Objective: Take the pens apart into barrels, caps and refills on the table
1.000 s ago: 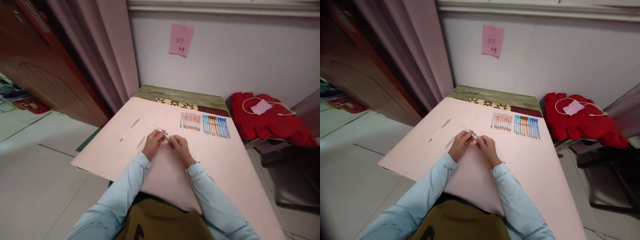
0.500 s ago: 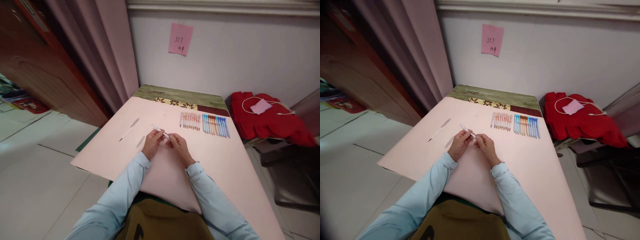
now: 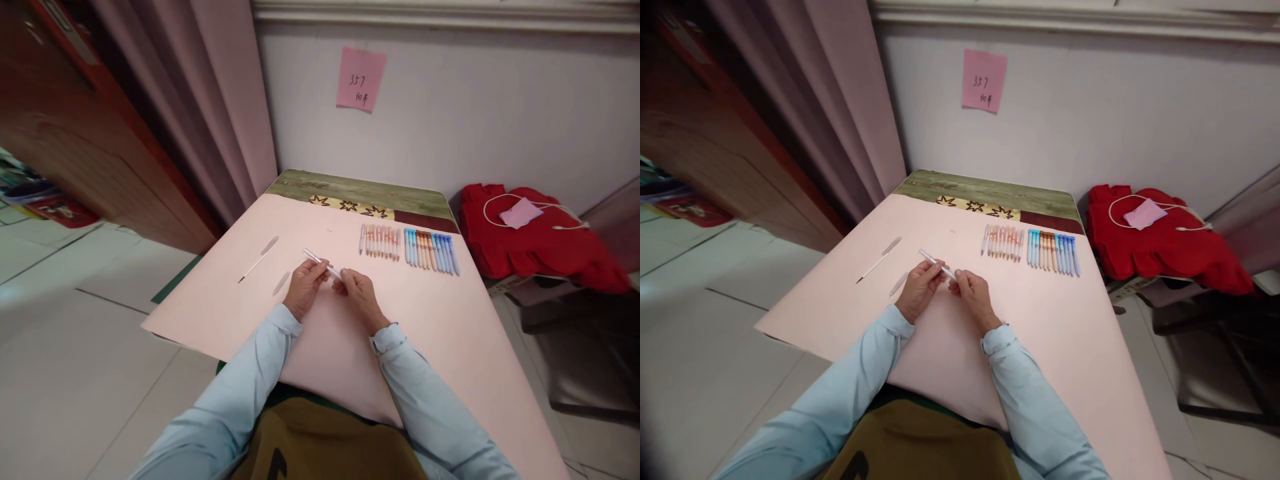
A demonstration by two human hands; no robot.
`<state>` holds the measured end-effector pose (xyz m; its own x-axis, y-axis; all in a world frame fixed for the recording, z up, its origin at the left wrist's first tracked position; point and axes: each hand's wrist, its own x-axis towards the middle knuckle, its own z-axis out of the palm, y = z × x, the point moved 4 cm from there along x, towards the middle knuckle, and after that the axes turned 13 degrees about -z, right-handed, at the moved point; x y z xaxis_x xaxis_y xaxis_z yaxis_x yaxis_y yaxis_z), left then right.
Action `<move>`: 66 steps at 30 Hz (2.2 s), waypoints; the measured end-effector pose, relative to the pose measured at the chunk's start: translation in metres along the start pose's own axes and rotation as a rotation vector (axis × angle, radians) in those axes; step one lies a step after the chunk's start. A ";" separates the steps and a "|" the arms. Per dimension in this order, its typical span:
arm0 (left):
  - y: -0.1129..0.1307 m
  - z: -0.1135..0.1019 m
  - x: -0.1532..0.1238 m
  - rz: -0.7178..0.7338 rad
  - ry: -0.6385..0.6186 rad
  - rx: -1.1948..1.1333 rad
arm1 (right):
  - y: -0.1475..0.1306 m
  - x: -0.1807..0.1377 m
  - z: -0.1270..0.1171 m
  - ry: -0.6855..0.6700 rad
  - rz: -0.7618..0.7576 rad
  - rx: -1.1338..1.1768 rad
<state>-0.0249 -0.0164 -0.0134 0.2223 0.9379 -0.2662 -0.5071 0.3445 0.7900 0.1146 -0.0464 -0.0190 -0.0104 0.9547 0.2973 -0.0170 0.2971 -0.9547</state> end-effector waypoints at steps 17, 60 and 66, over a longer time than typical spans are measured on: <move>0.001 0.002 -0.002 -0.003 -0.010 -0.001 | -0.001 0.000 0.000 -0.005 -0.013 -0.043; 0.014 0.037 0.077 -0.030 0.121 0.614 | 0.005 0.004 -0.033 0.573 -0.017 -0.140; 0.015 0.051 0.127 0.016 0.204 0.866 | 0.006 0.011 -0.037 0.608 0.032 -0.081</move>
<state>0.0379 0.1060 -0.0072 0.0261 0.9598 -0.2796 0.3167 0.2573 0.9130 0.1519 -0.0337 -0.0225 0.5628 0.7937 0.2308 0.0507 0.2456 -0.9681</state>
